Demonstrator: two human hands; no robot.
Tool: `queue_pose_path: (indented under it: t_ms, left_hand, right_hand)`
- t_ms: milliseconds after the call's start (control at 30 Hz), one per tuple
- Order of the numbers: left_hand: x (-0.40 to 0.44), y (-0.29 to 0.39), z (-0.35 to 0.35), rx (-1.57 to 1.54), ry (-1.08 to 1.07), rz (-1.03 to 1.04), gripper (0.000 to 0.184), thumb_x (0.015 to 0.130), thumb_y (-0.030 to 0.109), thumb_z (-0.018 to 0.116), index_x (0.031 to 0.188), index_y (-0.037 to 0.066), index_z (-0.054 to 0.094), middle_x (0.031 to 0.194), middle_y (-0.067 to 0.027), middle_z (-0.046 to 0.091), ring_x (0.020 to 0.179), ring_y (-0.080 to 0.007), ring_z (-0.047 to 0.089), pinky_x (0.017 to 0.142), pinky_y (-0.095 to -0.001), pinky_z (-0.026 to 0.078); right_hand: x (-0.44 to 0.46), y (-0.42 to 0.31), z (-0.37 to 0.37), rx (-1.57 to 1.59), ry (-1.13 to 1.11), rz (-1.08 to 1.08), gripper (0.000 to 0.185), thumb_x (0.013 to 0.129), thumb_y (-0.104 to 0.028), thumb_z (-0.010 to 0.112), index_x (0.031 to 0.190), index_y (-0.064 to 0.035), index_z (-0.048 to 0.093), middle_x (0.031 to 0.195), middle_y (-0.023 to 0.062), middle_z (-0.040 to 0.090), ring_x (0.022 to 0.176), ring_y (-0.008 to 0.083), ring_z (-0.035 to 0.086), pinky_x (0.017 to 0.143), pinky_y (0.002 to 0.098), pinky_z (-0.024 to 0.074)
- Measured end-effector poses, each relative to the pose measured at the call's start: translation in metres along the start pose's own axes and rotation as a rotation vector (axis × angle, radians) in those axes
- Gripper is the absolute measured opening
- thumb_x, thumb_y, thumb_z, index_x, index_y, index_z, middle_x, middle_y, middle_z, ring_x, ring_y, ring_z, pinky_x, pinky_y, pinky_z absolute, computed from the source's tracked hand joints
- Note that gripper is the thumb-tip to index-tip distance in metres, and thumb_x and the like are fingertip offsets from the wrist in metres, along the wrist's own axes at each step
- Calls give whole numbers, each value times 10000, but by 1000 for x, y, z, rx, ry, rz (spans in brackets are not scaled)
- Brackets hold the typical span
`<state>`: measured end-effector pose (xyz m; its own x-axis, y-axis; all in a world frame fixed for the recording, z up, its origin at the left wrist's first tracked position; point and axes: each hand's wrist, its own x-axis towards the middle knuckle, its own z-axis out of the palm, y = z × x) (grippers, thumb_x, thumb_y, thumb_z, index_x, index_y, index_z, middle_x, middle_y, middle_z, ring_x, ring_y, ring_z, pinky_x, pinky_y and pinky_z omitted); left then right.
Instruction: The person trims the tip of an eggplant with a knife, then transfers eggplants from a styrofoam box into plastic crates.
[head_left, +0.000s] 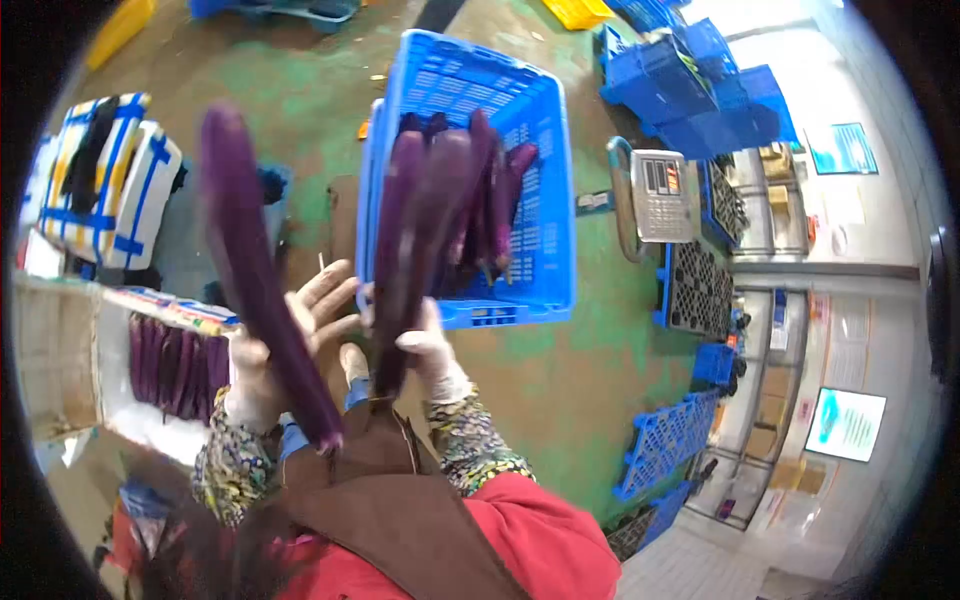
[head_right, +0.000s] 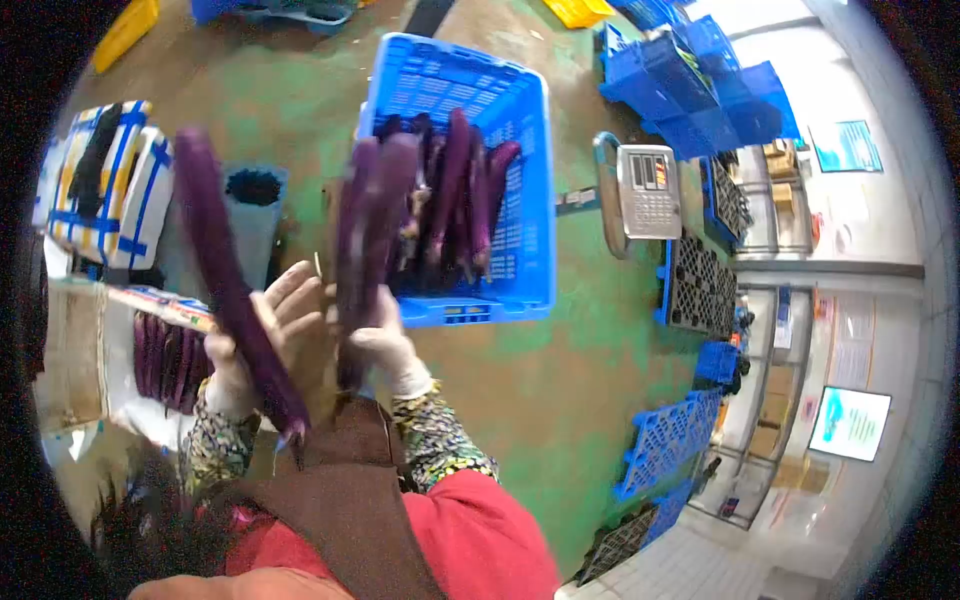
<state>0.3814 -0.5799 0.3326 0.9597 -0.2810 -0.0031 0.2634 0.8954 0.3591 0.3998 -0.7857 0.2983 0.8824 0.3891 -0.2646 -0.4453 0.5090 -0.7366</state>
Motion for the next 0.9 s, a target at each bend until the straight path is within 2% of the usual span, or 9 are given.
queue_pose_path:
  t_ms: [67,167,267,300,433,500,633,767,900]
  left_hand:
    - [47,-19,5,96,6,-141,840,700,390,718,1331,-85,432,1474,-239,328,1328,-341,425,1006,-434,467]
    - [115,-54,12,318,265,-250,530,830,348,627,1159,-66,594,1012,-144,683,859,-203,659,833,-339,532]
    - [186,-90,-30,392,312,-393,314,900,254,621,1072,-8,629,955,-116,685,796,-188,665,762,-318,540]
    - [202,-110,-53,528,364,-204,258,893,161,629,1107,18,607,964,-98,684,784,-175,660,762,-313,533]
    - [187,-116,-22,796,210,-84,651,838,120,691,1404,38,380,1150,-91,591,972,-144,603,767,-266,504]
    - [147,-130,2,516,194,-104,716,853,231,724,1453,81,362,1289,-99,537,1127,-165,540,879,-304,468]
    - [90,-131,28,461,378,17,673,876,151,703,1427,-30,362,1338,-107,516,1209,-193,504,1042,-336,390]
    - [57,-93,-4,316,570,18,317,937,160,623,1222,41,552,993,-47,651,879,-141,633,776,-297,532]
    - [11,-56,-11,133,583,37,309,951,176,601,1223,47,531,971,-68,645,809,-178,653,675,-320,559]
  right_hand:
    - [-17,-50,-33,-88,153,-130,842,624,-329,785,1295,75,477,1040,132,652,877,197,655,755,297,552]
    - [-38,-87,-93,-178,177,-175,845,627,-393,781,1275,60,484,934,109,656,769,164,658,662,269,566]
    - [-54,-108,-107,-44,176,-156,830,652,-394,770,1271,72,475,968,148,649,763,189,655,643,284,571]
    - [-57,-109,-105,-11,193,-168,838,652,-401,766,1273,78,471,1001,174,642,771,207,653,631,277,564]
    - [-40,-101,-130,-189,158,-144,960,617,-316,836,1379,42,375,1194,150,571,963,202,604,818,320,508]
    - [-23,-87,-128,-433,226,-184,1146,615,-186,891,1493,18,185,1339,159,503,1208,197,498,1020,337,413]
    - [-8,-60,-68,-595,202,-262,1100,662,-185,880,1493,-5,183,1346,148,492,1211,212,504,1033,344,406]
    - [3,-39,-37,-285,36,3,737,837,-82,708,1451,-12,305,1295,100,536,1169,167,520,1015,324,411]
    - [10,-17,-12,-119,-76,235,618,830,-87,634,1403,-20,413,1262,68,573,1131,164,555,991,296,424]
